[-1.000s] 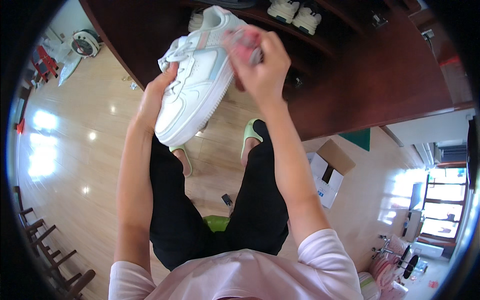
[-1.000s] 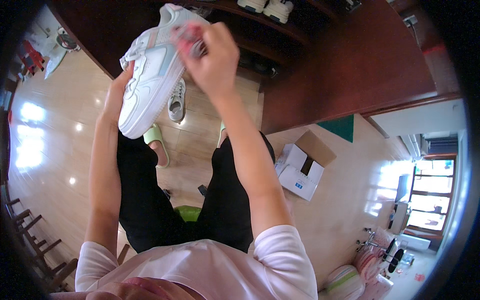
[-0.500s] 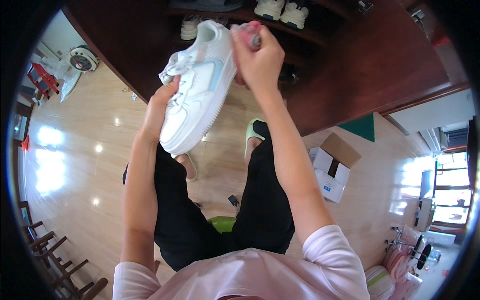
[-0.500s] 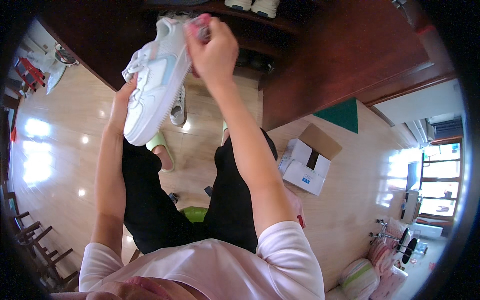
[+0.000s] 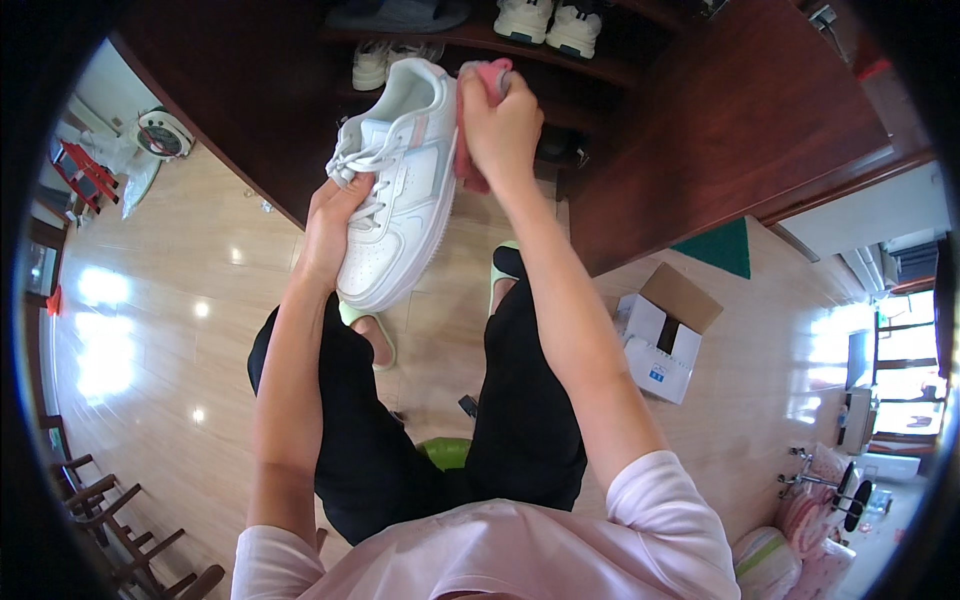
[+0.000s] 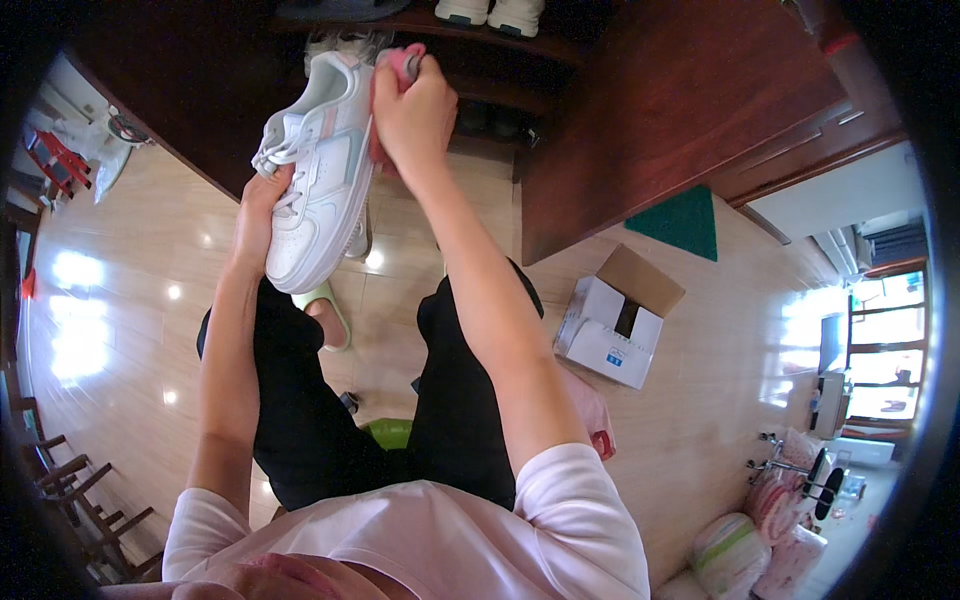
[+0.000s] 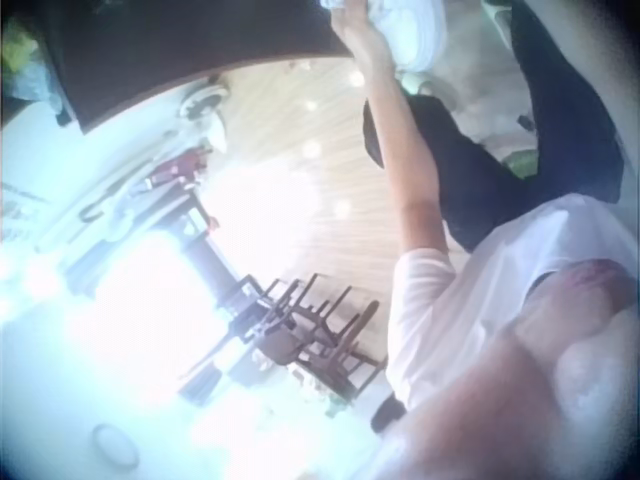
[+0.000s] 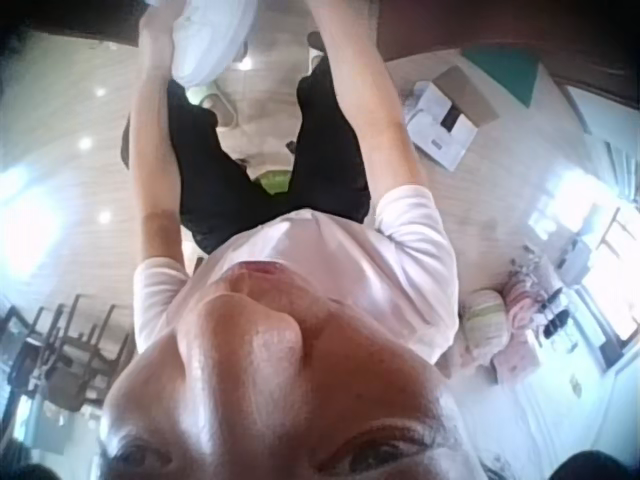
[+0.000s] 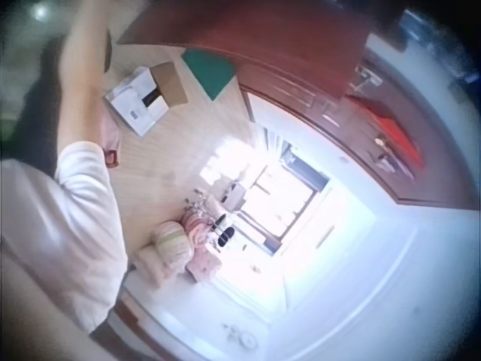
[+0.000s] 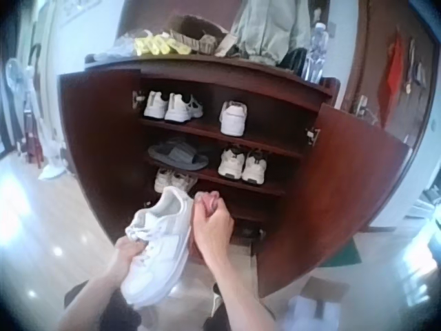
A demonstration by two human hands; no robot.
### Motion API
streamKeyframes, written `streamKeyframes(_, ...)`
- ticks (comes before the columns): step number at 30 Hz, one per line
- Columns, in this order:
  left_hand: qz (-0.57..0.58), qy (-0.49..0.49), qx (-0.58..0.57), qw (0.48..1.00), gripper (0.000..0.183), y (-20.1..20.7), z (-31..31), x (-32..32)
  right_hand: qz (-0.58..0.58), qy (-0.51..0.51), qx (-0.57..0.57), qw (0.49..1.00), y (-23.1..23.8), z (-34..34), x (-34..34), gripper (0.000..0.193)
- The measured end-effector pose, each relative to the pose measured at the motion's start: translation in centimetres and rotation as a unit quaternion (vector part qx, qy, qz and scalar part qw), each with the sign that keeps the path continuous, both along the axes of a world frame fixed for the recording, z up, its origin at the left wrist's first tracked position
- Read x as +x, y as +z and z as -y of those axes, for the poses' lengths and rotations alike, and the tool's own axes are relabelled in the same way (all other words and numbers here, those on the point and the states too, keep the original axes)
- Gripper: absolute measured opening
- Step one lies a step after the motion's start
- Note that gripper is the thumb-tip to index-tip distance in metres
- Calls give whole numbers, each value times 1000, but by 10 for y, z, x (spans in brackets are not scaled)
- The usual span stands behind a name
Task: The person wipes the exterior and sole of a white shoe using a pink cloth before placing it back into a wooden shoe cabinet.
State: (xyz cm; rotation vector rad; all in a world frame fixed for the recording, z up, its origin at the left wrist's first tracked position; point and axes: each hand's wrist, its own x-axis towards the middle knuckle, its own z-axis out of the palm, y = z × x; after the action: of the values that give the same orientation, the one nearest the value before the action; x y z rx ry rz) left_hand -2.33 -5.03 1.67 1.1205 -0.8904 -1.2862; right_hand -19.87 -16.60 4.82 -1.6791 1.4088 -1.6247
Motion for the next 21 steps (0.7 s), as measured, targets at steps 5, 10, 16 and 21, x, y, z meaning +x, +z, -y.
streamKeyframes(5,-12,40,-20,999,38,3,6,8,2,73,19,997,-12,-35,21,34)
streamKeyframes(10,-11,-14,1,1000,37,-3,-1,-1,38,7,28,999,2,25,-3,41)
streamKeyframes(16,-60,30,-6,998,38,-10,11,12,-20,89,-8,996,-17,-47,27,36)
streamKeyframes(21,-2,-6,-17,1000,35,-1,-3,1,43,27,-5,999,-2,6,5,26)
